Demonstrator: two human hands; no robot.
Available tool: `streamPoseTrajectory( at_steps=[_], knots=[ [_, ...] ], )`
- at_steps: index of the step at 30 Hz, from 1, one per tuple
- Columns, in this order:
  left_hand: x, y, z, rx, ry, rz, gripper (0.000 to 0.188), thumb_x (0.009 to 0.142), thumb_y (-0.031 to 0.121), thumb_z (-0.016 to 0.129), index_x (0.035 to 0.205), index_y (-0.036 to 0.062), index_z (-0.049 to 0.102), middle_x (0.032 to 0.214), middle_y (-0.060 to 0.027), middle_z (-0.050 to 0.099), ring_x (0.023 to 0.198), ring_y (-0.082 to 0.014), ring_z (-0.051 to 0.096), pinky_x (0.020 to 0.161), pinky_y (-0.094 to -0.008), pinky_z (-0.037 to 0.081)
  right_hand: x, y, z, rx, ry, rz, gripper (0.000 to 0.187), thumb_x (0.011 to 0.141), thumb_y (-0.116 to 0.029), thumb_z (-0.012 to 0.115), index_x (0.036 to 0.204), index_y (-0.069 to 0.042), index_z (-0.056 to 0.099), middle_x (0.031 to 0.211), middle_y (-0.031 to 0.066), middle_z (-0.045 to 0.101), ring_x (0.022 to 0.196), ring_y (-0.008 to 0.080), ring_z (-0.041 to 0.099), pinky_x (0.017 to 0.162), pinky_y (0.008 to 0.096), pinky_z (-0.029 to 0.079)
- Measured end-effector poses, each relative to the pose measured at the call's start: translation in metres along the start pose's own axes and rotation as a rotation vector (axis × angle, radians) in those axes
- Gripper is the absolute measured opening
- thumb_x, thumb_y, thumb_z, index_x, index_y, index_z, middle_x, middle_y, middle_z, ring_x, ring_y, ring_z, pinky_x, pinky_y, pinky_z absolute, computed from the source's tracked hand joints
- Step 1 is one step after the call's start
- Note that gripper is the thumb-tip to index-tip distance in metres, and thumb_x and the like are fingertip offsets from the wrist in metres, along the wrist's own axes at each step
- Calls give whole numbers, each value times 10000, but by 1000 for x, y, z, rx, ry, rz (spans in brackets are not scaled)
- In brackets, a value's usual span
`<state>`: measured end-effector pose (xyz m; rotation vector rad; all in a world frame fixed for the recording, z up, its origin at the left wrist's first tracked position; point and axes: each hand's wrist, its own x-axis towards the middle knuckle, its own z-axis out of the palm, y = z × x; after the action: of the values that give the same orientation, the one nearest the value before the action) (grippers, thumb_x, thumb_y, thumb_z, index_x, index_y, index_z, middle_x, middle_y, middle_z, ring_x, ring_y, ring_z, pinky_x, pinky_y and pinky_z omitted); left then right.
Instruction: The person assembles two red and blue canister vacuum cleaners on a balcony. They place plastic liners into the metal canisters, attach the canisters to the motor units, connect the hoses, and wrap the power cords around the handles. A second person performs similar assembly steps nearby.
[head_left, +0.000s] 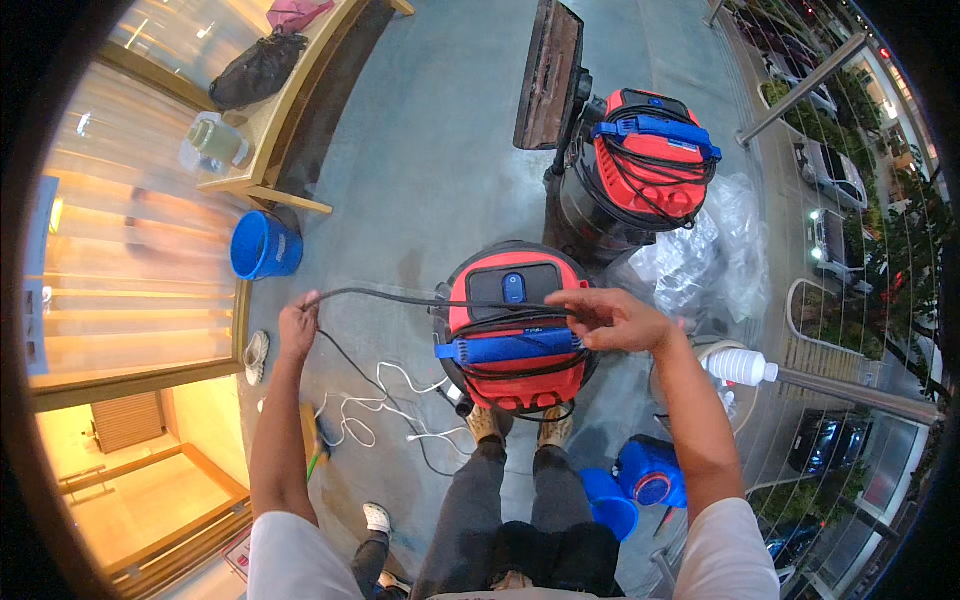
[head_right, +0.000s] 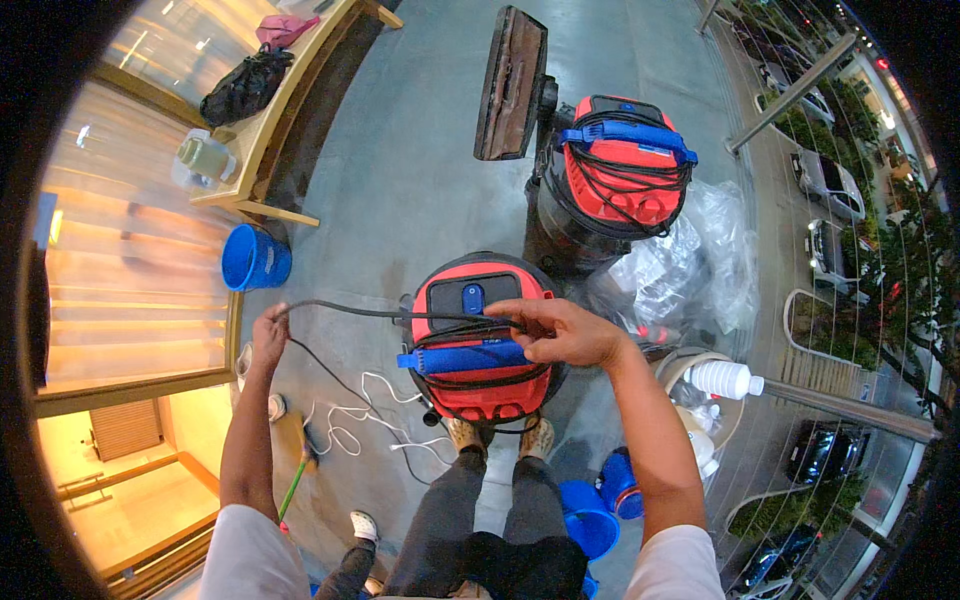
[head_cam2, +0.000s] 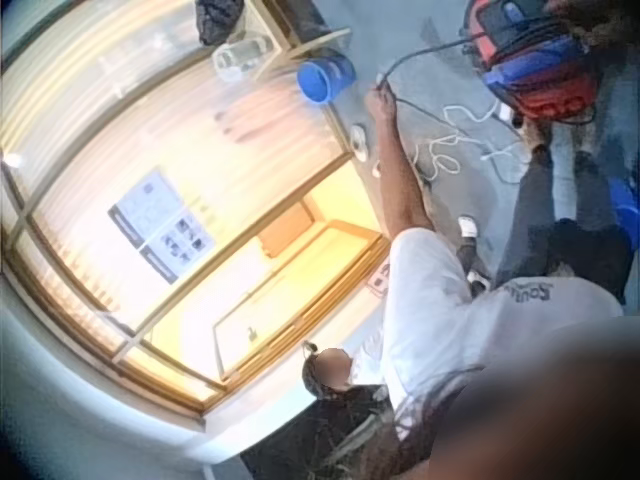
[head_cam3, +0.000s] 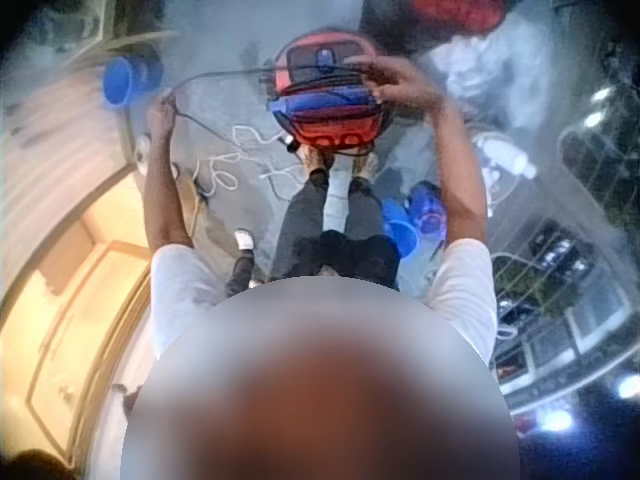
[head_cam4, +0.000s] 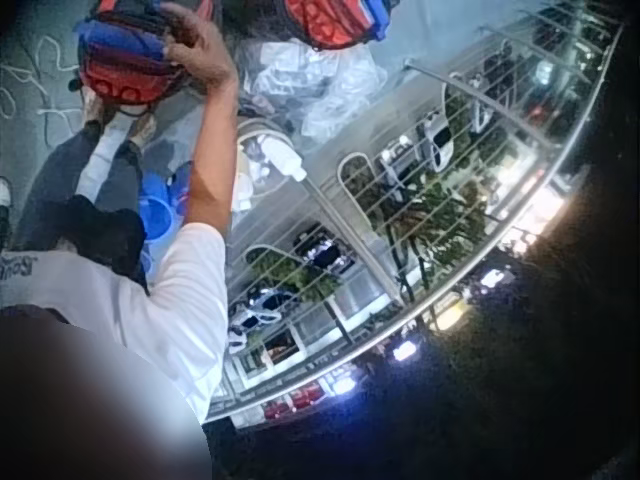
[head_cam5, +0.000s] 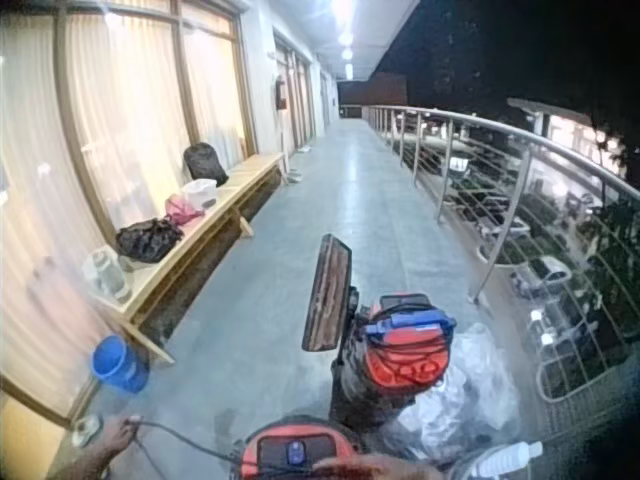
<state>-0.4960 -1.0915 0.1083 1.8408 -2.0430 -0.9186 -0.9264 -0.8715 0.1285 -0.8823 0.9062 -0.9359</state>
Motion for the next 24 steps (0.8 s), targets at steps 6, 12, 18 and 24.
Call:
streamPoseTrajectory(
  at_steps=[6, 12, 18, 24],
  knots=[
    [-84, 115, 8, 29, -37, 779, 164, 684, 155, 695, 665, 70, 556, 569, -46, 491, 482, -155, 484, 447, -288, 392, -36, -16, -34, -447, 64, -161, 197, 608, -14, 637, 779, -20, 539, 795, 33, 537, 733, 137, 506, 691, 242, 396],
    [-114, 111, 58, 180, -610, 926, 159, 770, 241, 606, 787, 83, 592, 665, -65, 586, 626, -255, 588, 545, -362, 463, -58, 63, -75, -1151, 238, -164, 155, 540, -69, 626, 648, -71, 515, 1045, 48, 611, 851, 242, 559, 756, 375, 431],
    [-88, 14, 89, 337, -696, 883, 140, 797, 237, 559, 851, 115, 602, 743, -62, 606, 693, -272, 580, 616, -399, 451, -66, 167, -3, -1018, 557, -219, 171, 617, -72, 585, 782, -33, 568, 1178, 164, 515, 1089, 334, 478, 897, 402, 401],
    [-64, -32, 104, 650, -457, 671, 114, 782, 241, 525, 822, 166, 601, 757, -49, 595, 782, -265, 570, 681, -399, 426, -59, 196, 49, -838, 878, -287, 173, 623, -4, 576, 795, -7, 584, 1105, 198, 551, 1069, 346, 506, 913, 394, 400]
  ],
)
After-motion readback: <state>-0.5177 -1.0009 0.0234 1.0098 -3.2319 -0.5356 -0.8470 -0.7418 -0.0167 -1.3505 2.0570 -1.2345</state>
